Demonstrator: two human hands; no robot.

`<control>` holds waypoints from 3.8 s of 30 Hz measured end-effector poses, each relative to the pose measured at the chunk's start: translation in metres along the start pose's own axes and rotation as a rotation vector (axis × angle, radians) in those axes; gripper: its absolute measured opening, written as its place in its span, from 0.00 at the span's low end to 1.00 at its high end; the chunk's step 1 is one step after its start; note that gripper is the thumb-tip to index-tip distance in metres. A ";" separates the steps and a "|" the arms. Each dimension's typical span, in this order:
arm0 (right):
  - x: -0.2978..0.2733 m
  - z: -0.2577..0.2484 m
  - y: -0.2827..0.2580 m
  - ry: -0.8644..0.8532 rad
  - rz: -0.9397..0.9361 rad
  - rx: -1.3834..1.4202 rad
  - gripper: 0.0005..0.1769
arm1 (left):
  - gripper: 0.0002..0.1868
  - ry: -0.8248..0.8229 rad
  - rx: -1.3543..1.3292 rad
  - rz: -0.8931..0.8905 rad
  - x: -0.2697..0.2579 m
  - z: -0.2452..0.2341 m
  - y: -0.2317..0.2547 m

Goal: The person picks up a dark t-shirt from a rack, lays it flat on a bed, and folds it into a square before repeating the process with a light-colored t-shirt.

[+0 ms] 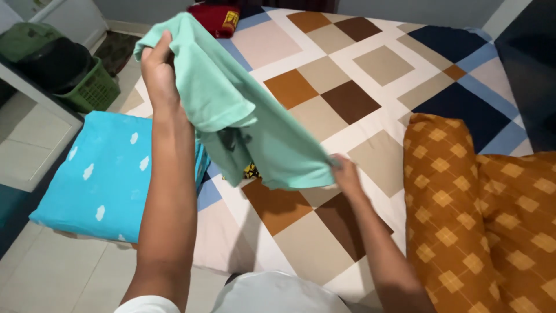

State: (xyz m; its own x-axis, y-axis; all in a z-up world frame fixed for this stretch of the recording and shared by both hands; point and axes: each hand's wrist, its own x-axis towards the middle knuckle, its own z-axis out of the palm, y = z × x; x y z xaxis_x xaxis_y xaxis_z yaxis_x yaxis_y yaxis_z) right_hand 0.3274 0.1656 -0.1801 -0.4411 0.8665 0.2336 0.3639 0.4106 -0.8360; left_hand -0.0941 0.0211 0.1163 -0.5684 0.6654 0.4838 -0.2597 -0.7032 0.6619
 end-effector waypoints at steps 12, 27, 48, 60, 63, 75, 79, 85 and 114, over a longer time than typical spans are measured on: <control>0.135 -0.193 -0.035 0.384 -0.147 -0.659 0.11 | 0.09 0.259 -0.012 -0.319 0.115 -0.155 -0.139; 0.245 -0.279 -0.079 0.350 0.177 -0.182 0.08 | 0.35 0.437 -0.021 -0.695 0.192 -0.133 -0.230; 0.150 -0.277 -0.126 0.734 -0.076 0.633 0.16 | 0.20 0.143 -0.017 -0.084 0.145 -0.067 -0.155; -0.101 -0.114 0.106 0.426 0.930 0.395 0.06 | 0.39 0.642 0.509 -0.604 -0.213 -0.266 -0.267; -0.156 -0.089 0.141 0.384 1.024 0.442 0.08 | 0.35 0.719 0.480 -0.846 -0.283 -0.292 -0.266; -0.258 -0.050 0.190 0.218 1.094 0.368 0.33 | 0.11 0.589 0.622 -1.040 -0.416 -0.324 -0.242; -0.226 -0.007 0.231 0.288 1.198 0.273 0.43 | 0.09 0.579 0.794 -0.880 -0.427 -0.328 -0.256; -0.200 0.006 0.257 0.229 1.048 0.357 0.21 | 0.08 0.692 0.688 -0.828 -0.423 -0.295 -0.251; -0.086 -0.079 0.272 0.049 1.057 0.230 0.21 | 0.23 0.451 0.512 -0.819 -0.250 -0.235 -0.350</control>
State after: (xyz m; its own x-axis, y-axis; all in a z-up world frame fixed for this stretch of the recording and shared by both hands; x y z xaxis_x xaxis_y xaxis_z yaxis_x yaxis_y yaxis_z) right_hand 0.5286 0.2253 -0.3883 0.0406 0.7634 -0.6446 0.3755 -0.6095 -0.6982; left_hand -0.0449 0.0423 -0.3709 -0.6332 0.6596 -0.4050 -0.3941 0.1757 0.9021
